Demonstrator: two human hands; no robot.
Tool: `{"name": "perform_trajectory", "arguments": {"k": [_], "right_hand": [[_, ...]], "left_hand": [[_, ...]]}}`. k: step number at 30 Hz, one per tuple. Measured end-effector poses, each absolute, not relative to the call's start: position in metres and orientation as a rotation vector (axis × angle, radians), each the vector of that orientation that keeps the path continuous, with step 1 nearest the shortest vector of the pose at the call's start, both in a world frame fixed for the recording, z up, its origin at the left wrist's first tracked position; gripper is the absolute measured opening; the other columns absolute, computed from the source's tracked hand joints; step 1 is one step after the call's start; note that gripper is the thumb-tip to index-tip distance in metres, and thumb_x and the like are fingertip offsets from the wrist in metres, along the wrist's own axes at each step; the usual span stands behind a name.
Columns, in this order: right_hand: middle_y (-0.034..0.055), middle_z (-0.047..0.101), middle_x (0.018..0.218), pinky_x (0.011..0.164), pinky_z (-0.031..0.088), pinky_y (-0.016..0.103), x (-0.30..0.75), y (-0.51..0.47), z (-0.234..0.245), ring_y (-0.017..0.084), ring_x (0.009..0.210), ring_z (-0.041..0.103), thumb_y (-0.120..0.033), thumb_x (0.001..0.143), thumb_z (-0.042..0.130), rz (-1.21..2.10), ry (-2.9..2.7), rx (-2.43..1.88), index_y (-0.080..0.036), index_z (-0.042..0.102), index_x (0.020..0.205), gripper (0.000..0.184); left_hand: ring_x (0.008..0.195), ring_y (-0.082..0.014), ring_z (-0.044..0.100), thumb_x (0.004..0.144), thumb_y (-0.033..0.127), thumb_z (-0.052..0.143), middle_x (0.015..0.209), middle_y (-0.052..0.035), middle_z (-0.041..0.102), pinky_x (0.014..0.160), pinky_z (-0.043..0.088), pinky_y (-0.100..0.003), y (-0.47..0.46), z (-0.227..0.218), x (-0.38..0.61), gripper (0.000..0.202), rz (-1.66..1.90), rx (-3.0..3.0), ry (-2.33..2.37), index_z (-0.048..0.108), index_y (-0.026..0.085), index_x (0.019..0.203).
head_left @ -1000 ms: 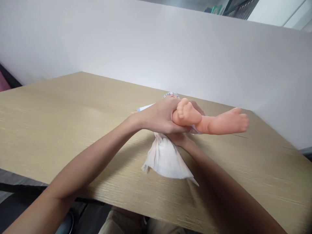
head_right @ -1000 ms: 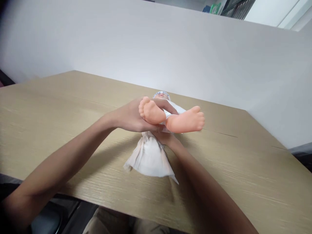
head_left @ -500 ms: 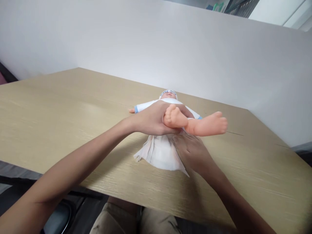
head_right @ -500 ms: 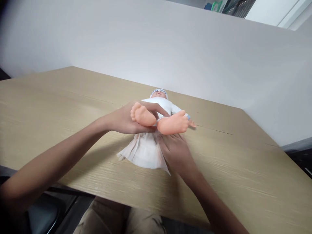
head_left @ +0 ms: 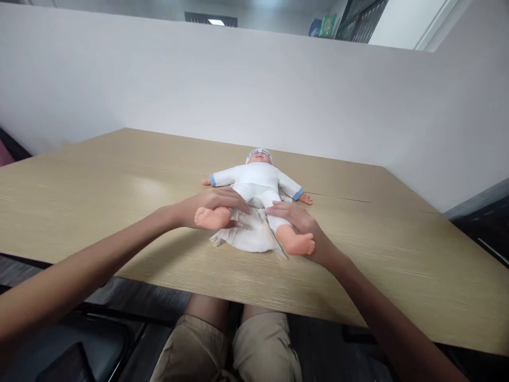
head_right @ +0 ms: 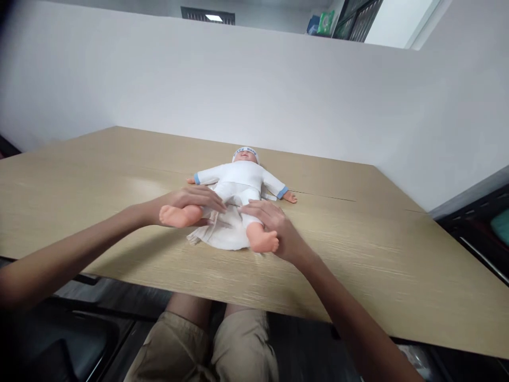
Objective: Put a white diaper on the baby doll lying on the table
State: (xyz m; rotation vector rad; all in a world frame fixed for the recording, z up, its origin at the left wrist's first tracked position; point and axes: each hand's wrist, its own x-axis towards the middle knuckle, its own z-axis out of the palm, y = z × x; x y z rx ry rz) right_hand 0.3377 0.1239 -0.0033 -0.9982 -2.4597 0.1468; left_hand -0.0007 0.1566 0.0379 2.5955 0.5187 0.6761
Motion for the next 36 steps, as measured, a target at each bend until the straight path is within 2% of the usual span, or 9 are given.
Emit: {"name": "perform_trajectory", "arguments": {"k": [5, 13, 19, 23, 25, 28, 31, 34, 36], "right_hand": [[0.0061, 0.071, 0.154, 0.133, 0.039, 0.056, 0.361, 0.13, -0.03, 0.026, 0.155, 0.056, -0.012, 0.104, 0.042, 0.093, -2.584, -0.72, -0.026, 0.075, 0.137, 0.049], [0.0042, 0.073, 0.153, 0.134, 0.039, 0.06, 0.36, 0.131, -0.038, 0.023, 0.153, 0.059, 0.004, 0.09, 0.038, 0.012, -2.658, -0.767, -0.028, 0.077, 0.139, 0.07], [0.0037, 0.073, 0.152, 0.131, 0.046, 0.058, 0.366, 0.129, -0.024, 0.024, 0.147, 0.064, -0.006, 0.102, 0.04, 0.193, -2.619, -0.823, -0.032, 0.071, 0.151, 0.063], [0.0068, 0.076, 0.146, 0.133, 0.042, 0.061, 0.359, 0.121, -0.021, 0.027, 0.141, 0.068, -0.019, 0.111, 0.044, 0.1, -2.618, -0.885, -0.029, 0.072, 0.149, 0.049], [0.0126, 0.075, 0.145, 0.133, 0.039, 0.064, 0.349, 0.112, -0.023, 0.033, 0.142, 0.066, -0.038, 0.112, 0.055, -0.002, -2.637, -0.928, -0.024, 0.072, 0.148, 0.043], [0.0211, 0.071, 0.147, 0.13, 0.04, 0.068, 0.331, 0.097, -0.031, 0.042, 0.146, 0.06, -0.06, 0.103, 0.07, -0.123, -2.64, -1.032, -0.017, 0.067, 0.154, 0.067], [0.0223, 0.069, 0.146, 0.124, 0.046, 0.065, 0.318, 0.088, -0.041, 0.043, 0.145, 0.058, -0.043, 0.106, 0.067, -0.158, -2.612, -1.163, -0.018, 0.06, 0.162, 0.062], [0.0219, 0.071, 0.141, 0.117, 0.051, 0.059, 0.313, 0.089, -0.044, 0.041, 0.14, 0.06, -0.019, 0.106, 0.054, -0.184, -2.569, -1.213, -0.018, 0.064, 0.157, 0.052], [0.0203, 0.073, 0.132, 0.111, 0.055, 0.054, 0.315, 0.094, -0.041, 0.038, 0.13, 0.064, -0.014, 0.106, 0.047, -0.154, -2.536, -1.196, -0.018, 0.069, 0.149, 0.049]], "left_hand": [[0.158, -0.035, 0.053, 0.1, 0.026, 0.073, 0.159, -0.0116, 0.068, 0.13, 0.047, -0.056, 0.161, 0.013, -0.04, 0.052, 0.443, 2.698, 0.423, 0.07, 0.029, 0.152], [0.168, -0.0295, 0.038, 0.101, 0.004, 0.054, 0.168, -0.0093, 0.059, 0.136, 0.039, -0.059, 0.159, -0.021, -0.043, 0.063, 0.377, 2.702, 0.484, 0.065, 0.029, 0.158], [0.169, -0.0283, 0.038, 0.097, 0.002, 0.056, 0.169, -0.0084, 0.058, 0.136, 0.04, -0.056, 0.159, -0.02, -0.044, 0.066, 0.329, 2.672, 0.495, 0.067, 0.029, 0.156], [0.165, -0.0289, 0.045, 0.102, 0.007, 0.051, 0.163, -0.008, 0.064, 0.133, 0.042, -0.054, 0.153, -0.009, -0.04, 0.059, 0.345, 2.652, 0.558, 0.067, 0.03, 0.154], [0.162, -0.0311, 0.047, 0.106, 0.017, 0.055, 0.162, -0.0105, 0.064, 0.131, 0.043, -0.053, 0.146, -0.006, -0.035, 0.049, 0.34, 2.64, 0.642, 0.065, 0.028, 0.153], [0.156, -0.04, 0.05, 0.1, 0.046, 0.075, 0.161, -0.0194, 0.061, 0.124, 0.047, -0.055, 0.134, -0.009, -0.023, 0.049, 0.393, 2.635, 0.815, 0.066, 0.022, 0.143], [0.151, -0.0442, 0.049, 0.091, 0.044, 0.084, 0.148, -0.0212, 0.066, 0.118, 0.05, -0.056, 0.128, -0.02, -0.011, 0.045, 0.462, 2.686, 0.902, 0.067, 0.019, 0.124], [0.139, -0.0407, 0.054, 0.092, 0.026, 0.075, 0.13, -0.0155, 0.071, 0.113, 0.051, -0.054, 0.13, -0.025, -0.004, 0.021, 0.475, 2.734, 0.916, 0.067, 0.02, 0.111], [0.126, -0.0368, 0.059, 0.098, 0.026, 0.067, 0.119, -0.0124, 0.073, 0.107, 0.052, -0.051, 0.135, -0.021, -0.003, 0.012, 0.505, 2.696, 0.968, 0.068, 0.021, 0.109]]}}
